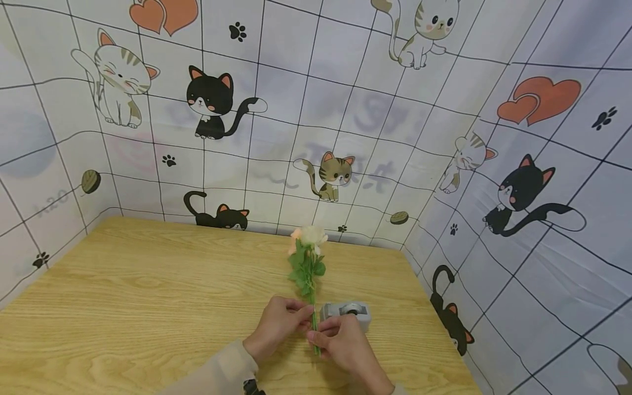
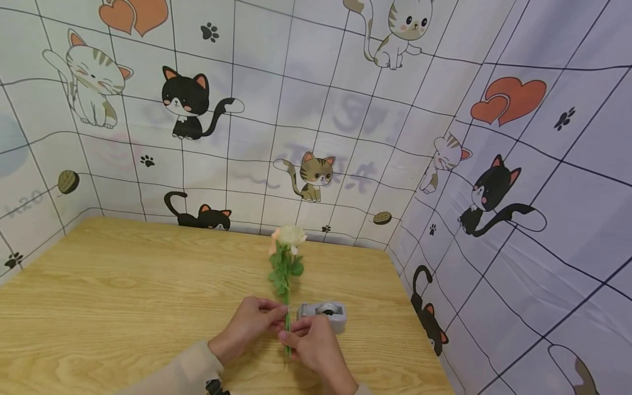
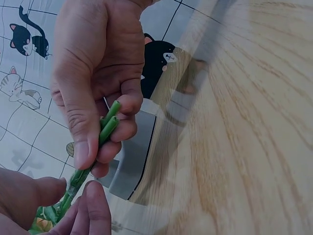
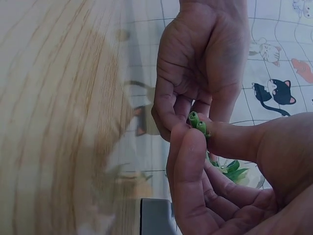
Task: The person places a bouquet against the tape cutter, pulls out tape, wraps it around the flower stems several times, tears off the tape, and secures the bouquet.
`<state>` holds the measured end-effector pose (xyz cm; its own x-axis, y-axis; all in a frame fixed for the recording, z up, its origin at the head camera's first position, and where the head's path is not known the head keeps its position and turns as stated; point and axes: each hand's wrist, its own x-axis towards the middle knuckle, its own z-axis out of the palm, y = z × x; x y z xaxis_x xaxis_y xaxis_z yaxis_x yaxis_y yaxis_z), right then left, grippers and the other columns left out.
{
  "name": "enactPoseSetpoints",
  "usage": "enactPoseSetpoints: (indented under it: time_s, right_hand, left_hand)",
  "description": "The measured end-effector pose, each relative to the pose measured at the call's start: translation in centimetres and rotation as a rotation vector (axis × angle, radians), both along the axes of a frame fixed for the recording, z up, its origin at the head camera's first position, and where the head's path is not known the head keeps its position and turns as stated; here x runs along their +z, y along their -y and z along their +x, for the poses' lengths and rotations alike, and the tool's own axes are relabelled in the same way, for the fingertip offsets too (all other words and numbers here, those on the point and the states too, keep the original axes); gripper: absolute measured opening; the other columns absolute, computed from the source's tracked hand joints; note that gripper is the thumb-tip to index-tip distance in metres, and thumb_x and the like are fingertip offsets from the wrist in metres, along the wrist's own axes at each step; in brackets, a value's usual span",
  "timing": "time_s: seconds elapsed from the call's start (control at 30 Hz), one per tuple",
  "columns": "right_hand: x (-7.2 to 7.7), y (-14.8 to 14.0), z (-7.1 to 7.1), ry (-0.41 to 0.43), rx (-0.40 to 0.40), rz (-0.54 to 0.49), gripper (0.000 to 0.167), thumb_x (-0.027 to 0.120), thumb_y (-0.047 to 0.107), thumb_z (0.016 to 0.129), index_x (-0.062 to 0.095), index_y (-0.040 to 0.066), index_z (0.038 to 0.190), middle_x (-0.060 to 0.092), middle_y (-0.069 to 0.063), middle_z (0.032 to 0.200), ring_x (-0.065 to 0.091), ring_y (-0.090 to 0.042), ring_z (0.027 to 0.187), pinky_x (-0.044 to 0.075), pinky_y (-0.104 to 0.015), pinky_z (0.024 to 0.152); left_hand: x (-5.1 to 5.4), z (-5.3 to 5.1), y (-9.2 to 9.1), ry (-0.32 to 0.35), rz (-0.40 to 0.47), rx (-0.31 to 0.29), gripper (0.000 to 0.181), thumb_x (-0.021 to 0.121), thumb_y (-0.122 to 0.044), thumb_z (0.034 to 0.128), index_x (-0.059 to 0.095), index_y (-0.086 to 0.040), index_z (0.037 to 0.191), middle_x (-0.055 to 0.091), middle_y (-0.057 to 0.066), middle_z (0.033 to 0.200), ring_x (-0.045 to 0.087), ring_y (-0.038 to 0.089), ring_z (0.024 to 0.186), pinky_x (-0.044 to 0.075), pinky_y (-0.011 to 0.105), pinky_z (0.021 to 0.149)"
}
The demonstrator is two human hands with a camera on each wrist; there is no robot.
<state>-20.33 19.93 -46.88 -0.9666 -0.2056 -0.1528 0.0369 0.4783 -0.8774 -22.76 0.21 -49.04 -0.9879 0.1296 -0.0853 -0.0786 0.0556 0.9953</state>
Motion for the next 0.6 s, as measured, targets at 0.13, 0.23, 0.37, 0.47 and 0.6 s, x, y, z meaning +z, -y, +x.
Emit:
enactPoseSetpoints:
  time_s: [0.13, 0.23, 0.37, 0.47, 0.6]
  right_hand:
    - [0.3, 0.1, 0.2, -0.025, -0.005, 0.036, 0.03, 0.094, 0.021, 0.103, 0.08, -0.003, 0.114, 0.084, -0.006, 0.092, 0.075, -0.012, 0.066, 0.066, -0.029, 0.065]
    - [0.4, 0.2, 0.3, -0.039, -0.021, 0.059, 0.028, 0.094, 0.02, 0.102, 0.08, -0.002, 0.112, 0.082, -0.006, 0.091, 0.075, -0.013, 0.065, 0.066, -0.028, 0.063]
    - [0.5, 0.4, 0.5, -0.065, -0.043, 0.083, 0.026, 0.095, 0.02, 0.101, 0.08, 0.0, 0.109, 0.081, -0.005, 0.088, 0.073, -0.012, 0.062, 0.063, -0.027, 0.059]
    - [0.5, 0.5, 0.5, -0.086, -0.055, 0.102, 0.026, 0.096, 0.021, 0.1, 0.08, 0.001, 0.107, 0.08, -0.004, 0.086, 0.072, -0.012, 0.061, 0.06, -0.027, 0.057]
    - [0.5, 0.6, 0.5, -0.103, -0.072, 0.132, 0.028, 0.098, 0.023, 0.099, 0.08, 0.003, 0.106, 0.08, -0.003, 0.089, 0.073, -0.012, 0.063, 0.062, -0.029, 0.06]
  left_hand:
    - [-0.1, -0.1, -0.2, -0.004, -0.003, -0.004, 0.031, 0.083, -0.021, 0.1116, 0.083, 0.01, 0.121, 0.088, 0.016, 0.1, 0.087, 0.02, 0.084, 0.075, 0.038, 0.082]
    - [0.1, -0.1, -0.4, -0.002, -0.016, 0.009, 0.031, 0.085, -0.023, 0.1105, 0.085, 0.007, 0.117, 0.088, 0.015, 0.099, 0.088, 0.023, 0.085, 0.075, 0.04, 0.082]
    - [0.5, -0.1, -0.6, -0.005, -0.058, 0.035, 0.031, 0.088, -0.028, 0.1086, 0.086, 0.003, 0.112, 0.088, 0.013, 0.098, 0.088, 0.024, 0.086, 0.075, 0.042, 0.082]
    - [0.6, -0.2, -0.7, -0.008, -0.086, 0.043, 0.033, 0.089, -0.031, 0.108, 0.086, 0.002, 0.111, 0.088, 0.011, 0.097, 0.088, 0.023, 0.086, 0.074, 0.043, 0.083]
    - [0.7, -0.3, -1.1, -0.007, -0.104, 0.045, 0.034, 0.09, -0.032, 0.1069, 0.087, 0.001, 0.111, 0.088, 0.009, 0.096, 0.087, 0.022, 0.085, 0.072, 0.041, 0.082]
